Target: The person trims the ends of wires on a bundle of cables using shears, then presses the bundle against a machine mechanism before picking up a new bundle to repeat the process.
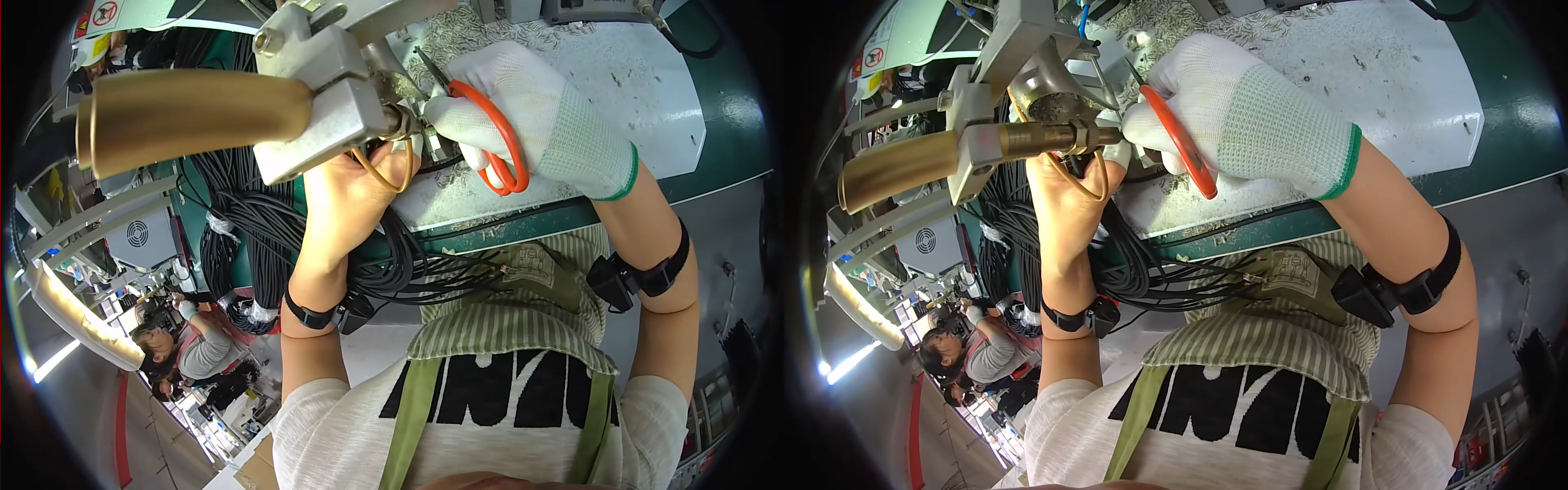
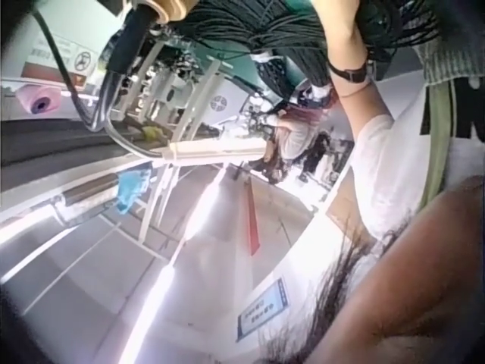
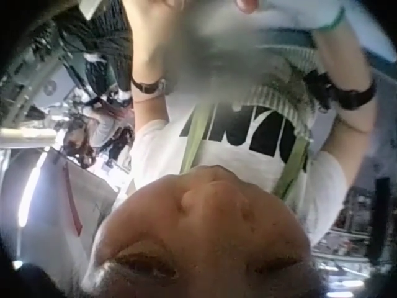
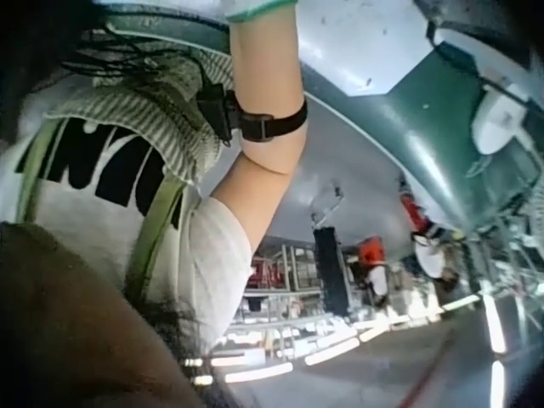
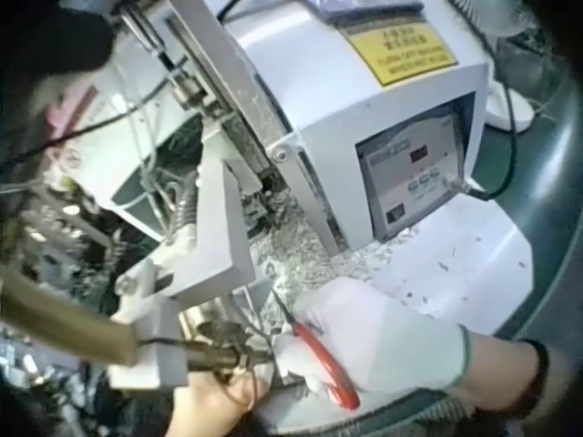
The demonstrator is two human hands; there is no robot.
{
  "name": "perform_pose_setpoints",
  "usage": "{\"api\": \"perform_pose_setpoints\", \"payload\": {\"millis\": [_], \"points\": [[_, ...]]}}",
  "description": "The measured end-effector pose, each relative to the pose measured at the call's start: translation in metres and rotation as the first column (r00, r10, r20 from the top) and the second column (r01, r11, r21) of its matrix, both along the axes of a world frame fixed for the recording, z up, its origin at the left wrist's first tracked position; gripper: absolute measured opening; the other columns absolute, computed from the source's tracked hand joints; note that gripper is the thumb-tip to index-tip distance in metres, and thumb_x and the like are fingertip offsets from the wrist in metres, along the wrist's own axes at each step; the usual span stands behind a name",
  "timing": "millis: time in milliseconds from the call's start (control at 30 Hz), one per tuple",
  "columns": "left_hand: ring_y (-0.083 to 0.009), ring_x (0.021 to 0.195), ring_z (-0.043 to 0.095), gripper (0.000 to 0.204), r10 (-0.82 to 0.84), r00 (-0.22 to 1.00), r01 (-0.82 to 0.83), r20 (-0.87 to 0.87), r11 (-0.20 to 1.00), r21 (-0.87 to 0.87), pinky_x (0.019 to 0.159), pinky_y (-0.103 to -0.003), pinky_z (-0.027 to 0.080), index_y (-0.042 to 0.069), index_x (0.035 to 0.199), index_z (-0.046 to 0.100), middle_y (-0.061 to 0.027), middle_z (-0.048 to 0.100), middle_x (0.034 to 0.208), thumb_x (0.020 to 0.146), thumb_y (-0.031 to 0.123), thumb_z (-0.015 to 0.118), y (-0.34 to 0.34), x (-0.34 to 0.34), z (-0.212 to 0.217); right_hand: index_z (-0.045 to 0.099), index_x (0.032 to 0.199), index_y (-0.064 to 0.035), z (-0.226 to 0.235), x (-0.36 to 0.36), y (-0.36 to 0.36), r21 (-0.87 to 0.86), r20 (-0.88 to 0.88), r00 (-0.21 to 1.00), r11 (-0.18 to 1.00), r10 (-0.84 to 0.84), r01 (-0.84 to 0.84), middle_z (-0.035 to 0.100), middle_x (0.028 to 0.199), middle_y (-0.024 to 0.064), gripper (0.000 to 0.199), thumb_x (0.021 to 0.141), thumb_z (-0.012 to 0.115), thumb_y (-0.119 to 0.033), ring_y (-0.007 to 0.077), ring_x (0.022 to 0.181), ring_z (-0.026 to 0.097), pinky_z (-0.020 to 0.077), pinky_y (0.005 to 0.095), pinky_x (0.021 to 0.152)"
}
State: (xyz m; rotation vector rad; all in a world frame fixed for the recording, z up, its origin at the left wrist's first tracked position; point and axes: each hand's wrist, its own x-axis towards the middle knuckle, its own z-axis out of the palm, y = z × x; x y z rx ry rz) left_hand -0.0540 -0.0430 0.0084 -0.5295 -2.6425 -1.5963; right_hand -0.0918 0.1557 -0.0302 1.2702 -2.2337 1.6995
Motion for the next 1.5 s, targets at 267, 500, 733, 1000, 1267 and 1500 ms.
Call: {"api": "perform_pose_setpoints", "payload": {"millis": [267, 500, 733, 1000, 1267, 1500], "points": [[-0.0096, 0.072, 0.057, 0.018, -0.030, 0.991, 0.034, 0.131, 0.999, -0.026, 0.068, -0.025, 0.049, -0.005, 0.096, 0.058, -0.0055, 0.061, 0.079, 0.082, 0.005, 0.064, -0.004, -0.006, 0.003, 0.059, 0.075, 0.0012, 0.005, -0.002, 0.002, -0.092, -0.020, 0.999, 0.995, 0.039, -0.041, 0.060, 0.062, 0.0069, 0.026, 0.086, 0.060, -0.023, 0.0119, 0.051, 0.056, 0.0429, 0.0250, 0.045], [-0.0097, 0.057, 0.054, 0.011, -0.267, 0.894, 0.132, 0.360, 0.925, 0.357, 0.054, -0.023, 0.045, -0.003, 0.092, 0.057, -0.0043, 0.058, 0.067, 0.090, 0.006, 0.050, -0.025, -0.023, -0.015, 0.059, 0.083, -0.0001, 0.017, 0.001, -0.002, 0.127, 0.631, 0.756, 0.984, -0.175, 0.122, 0.058, 0.059, 0.0071, 0.026, 0.082, 0.064, -0.025, 0.0120, 0.054, 0.057, 0.0446, 0.0261, 0.049], [-0.0089, 0.053, 0.050, 0.012, -0.290, 0.767, -0.232, 0.572, 0.707, 0.669, 0.051, -0.023, 0.041, -0.003, 0.093, 0.058, -0.0032, 0.055, 0.067, 0.089, 0.004, 0.048, -0.027, 0.024, -0.012, 0.059, 0.086, -0.0042, 0.014, 0.044, 0.029, 0.420, -0.159, 0.733, 0.626, -0.662, 0.657, 0.057, 0.059, 0.0051, 0.022, 0.080, 0.064, -0.025, 0.0119, 0.056, 0.058, 0.0437, 0.0230, 0.053], [-0.0081, 0.069, 0.051, 0.021, -0.188, 0.851, 0.096, 0.491, 0.974, 0.207, 0.068, -0.020, 0.043, -0.002, 0.101, 0.054, -0.0023, 0.056, 0.077, 0.081, 0.002, 0.058, -0.003, 0.046, 0.002, 0.058, 0.085, 0.0007, 0.028, 0.044, -0.003, 0.067, 0.519, 0.840, 0.988, -0.155, 0.141, 0.056, 0.058, 0.0038, 0.020, 0.083, 0.061, -0.019, 0.0097, 0.051, 0.056, 0.0416, 0.0234, 0.048], [-0.0047, 0.075, 0.050, 0.018, 0.082, 0.994, -0.090, 0.066, 0.988, 0.128, 0.069, -0.020, 0.042, 0.000, 0.093, 0.053, -0.0011, 0.057, 0.083, 0.077, -0.003, 0.061, 0.020, 0.052, 0.002, 0.059, 0.085, 0.0015, 0.038, 0.051, 0.008, -0.145, 0.802, 0.594, 0.985, 0.059, 0.097, 0.057, 0.060, 0.0027, 0.018, 0.083, 0.058, -0.016, 0.0078, 0.050, 0.054, 0.0410, 0.0232, 0.046], [-0.0023, 0.067, 0.046, 0.021, 0.168, 0.949, -0.243, 0.265, 0.929, 0.280, 0.062, -0.017, 0.039, 0.000, 0.090, 0.053, 0.0018, 0.056, 0.077, 0.074, -0.005, 0.064, 0.018, 0.046, -0.001, 0.062, 0.088, -0.0044, 0.023, 0.065, 0.003, 0.157, 0.275, 0.858, 0.900, -0.435, 0.406, 0.056, 0.063, 0.0064, 0.014, 0.078, 0.065, -0.014, 0.0152, 0.056, 0.058, 0.0477, 0.0272, 0.054]]}}
